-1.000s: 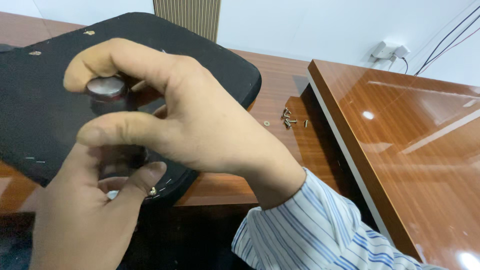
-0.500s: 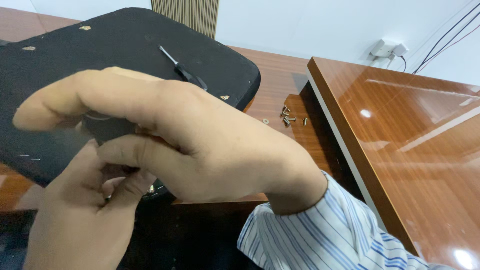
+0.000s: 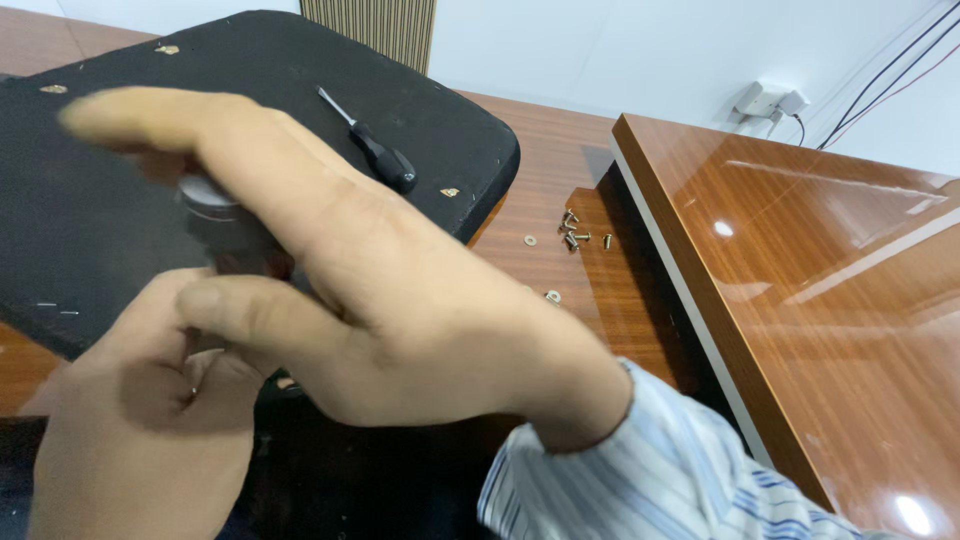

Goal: The person uses a screwdriver to fasten screws into a black upholstered chair seat placed on a wooden table. They repeatedly pick up screws and washers, align them into pre-drilled holes, and tighten them with a screwdriver.

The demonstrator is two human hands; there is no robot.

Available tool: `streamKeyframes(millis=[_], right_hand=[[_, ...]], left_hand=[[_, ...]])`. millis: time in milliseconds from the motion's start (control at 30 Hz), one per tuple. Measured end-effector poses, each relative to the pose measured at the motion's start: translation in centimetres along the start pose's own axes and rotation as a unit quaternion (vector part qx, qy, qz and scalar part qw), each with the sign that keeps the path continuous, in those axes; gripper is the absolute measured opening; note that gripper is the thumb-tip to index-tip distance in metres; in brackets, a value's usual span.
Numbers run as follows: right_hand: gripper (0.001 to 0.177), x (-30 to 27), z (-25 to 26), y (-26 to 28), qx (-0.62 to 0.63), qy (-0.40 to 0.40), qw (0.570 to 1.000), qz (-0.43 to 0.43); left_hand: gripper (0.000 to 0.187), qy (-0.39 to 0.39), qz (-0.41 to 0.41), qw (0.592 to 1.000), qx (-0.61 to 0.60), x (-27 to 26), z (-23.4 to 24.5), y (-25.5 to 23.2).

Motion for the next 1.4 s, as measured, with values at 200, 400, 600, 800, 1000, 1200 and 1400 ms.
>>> streamKeyframes(millis=[200, 400, 600, 800, 1000, 1200, 1400], right_hand=[[0.027, 0.5, 0.4, 0.6, 0.022, 0.033, 0.999, 0.022], [0.031, 0.8, -0.8, 0.9, -0.207, -0.09, 0.974, -0.004], [0.031, 0.4, 0.6, 0.4, -0.048, 0.001, 0.999, 0.001], [0.033, 0.2, 1.0, 0.7, 0.01, 0.043, 0.998, 0.032], [0.035, 0.7, -1.2, 1.1, -0.189, -0.086, 0.978, 0.033], [0.029, 0.2, 0.2, 0.7, -0.003, 0.014, 1.0, 0.002], [0.028, 0.6, 0.4, 0.9, 0.059, 0.057, 0.996, -0.028]], left_hand=[[0.024, 0.04, 0.008, 0.997, -0.07, 0.1, 0.0, 0.4], [0.016, 0.006, -0.018, 0.999, -0.049, 0.4, -0.8, 1.2], [0.025, -0.055, -0.151, 0.986, -0.036, 0.2, -0.1, 1.0], [0.028, -0.008, -0.039, 0.999, -0.008, 0.0, -0.4, 0.9], [0.018, -0.032, -0.021, 0.999, -0.018, -0.1, -0.9, 0.5], [0.02, -0.036, -0.044, 0.998, -0.018, -0.1, -1.2, 0.4], [0.02, -0.047, -0.152, 0.978, -0.131, 0.3, -1.7, 1.0]])
Point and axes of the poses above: each hand's wrist, its own x-axis towards the middle knuckle, its own z-axis out of the back of the hand, y = z × x, the point moved 3 cm from there along x, towards the middle knuckle, and after that the axes turned 5 degrees about -x, right-handed, at the moved point
